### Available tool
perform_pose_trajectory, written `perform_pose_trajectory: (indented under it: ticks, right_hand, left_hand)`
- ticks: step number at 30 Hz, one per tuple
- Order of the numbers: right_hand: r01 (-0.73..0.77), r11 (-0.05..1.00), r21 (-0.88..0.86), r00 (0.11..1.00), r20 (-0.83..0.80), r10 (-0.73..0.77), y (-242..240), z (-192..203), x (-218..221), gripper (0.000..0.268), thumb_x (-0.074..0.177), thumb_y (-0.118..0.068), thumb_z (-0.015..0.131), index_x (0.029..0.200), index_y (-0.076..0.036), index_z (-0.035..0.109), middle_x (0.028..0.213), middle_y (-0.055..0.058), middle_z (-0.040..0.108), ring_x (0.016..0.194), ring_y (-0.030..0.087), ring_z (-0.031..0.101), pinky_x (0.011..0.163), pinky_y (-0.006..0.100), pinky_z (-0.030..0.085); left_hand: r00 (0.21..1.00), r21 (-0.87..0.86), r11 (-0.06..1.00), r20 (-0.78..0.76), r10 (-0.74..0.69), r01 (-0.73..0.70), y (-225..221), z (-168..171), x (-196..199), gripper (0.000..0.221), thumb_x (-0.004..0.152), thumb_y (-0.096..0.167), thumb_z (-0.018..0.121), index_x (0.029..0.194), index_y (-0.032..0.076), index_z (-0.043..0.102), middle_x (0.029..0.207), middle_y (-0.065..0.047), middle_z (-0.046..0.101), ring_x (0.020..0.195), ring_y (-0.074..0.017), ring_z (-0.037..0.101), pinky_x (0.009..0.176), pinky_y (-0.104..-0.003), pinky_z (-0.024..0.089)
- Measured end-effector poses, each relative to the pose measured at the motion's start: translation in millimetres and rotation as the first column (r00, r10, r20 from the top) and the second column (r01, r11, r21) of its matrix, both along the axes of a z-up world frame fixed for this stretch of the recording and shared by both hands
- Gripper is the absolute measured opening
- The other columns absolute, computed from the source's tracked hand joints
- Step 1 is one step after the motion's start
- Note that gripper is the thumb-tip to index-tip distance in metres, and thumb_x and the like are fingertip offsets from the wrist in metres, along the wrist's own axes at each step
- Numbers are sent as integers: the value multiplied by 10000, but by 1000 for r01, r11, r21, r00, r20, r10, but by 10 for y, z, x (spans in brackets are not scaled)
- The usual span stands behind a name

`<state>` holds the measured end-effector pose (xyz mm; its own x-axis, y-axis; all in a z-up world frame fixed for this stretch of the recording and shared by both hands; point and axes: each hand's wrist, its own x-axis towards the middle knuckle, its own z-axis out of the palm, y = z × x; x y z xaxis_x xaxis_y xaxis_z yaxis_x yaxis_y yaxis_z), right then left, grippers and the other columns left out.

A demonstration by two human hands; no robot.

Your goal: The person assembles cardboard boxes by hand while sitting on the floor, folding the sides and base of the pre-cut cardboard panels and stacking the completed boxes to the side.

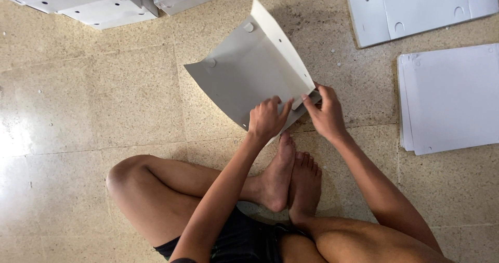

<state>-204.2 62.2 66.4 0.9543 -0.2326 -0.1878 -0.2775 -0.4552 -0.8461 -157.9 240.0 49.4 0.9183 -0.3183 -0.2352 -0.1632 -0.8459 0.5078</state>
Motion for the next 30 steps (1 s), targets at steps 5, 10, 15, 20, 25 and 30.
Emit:
perform_pose_trajectory:
  ticks: [5,10,15,20,25,30]
  right_hand:
    - [16,1000,-2,1000,19,-16,136,332,57,546,1065,-272,624,1435,99,468,1253,343,487,1111,504,594,815,510,588]
    - [52,998,24,998,36,-53,117,199,43,555,1048,-286,639,1415,101,485,1202,328,499,966,480,646,737,502,601]
    - [97,992,-83,991,102,-88,-28,-292,14,508,965,-295,758,1256,98,619,1076,288,585,784,398,703,607,424,612]
    - [50,997,-66,980,197,-36,-70,-228,-24,462,929,-306,816,1176,53,662,1020,231,612,744,345,708,581,401,589]
    - [-120,963,241,977,199,72,-61,-61,-130,644,908,-202,801,1351,157,501,1143,314,519,1020,490,641,811,502,590]
    - [-200,964,177,979,-5,204,-74,152,-134,1238,613,-140,974,1573,83,224,1288,315,442,1160,437,547,1003,487,529]
  left_hand:
    - [972,-28,977,103,212,-210,-65,290,31,546,939,623,485,870,119,683,676,-144,699,668,-403,733,587,-514,564]
    - [940,-312,940,257,222,-137,501,410,-236,352,943,444,635,1201,205,651,904,-39,706,1038,-306,651,961,-420,469]
    - [827,-495,748,98,554,-442,970,471,-851,1232,741,650,778,1609,160,54,1597,-216,-180,1465,-517,-133,1112,-791,43]
    - [863,-599,622,-347,367,-505,1083,388,-841,1382,707,254,923,1568,-5,-126,1568,-415,-50,1451,-595,29,1182,-686,45]
    - [975,-815,536,-174,136,-220,1046,217,-615,1676,447,341,1014,1572,113,-207,1642,-304,-71,1461,-563,61,1200,-659,103]
    - [991,-731,669,-79,110,-133,1141,-24,-507,1426,539,146,984,1588,-12,30,1621,-353,-78,1443,-582,111,1213,-631,194]
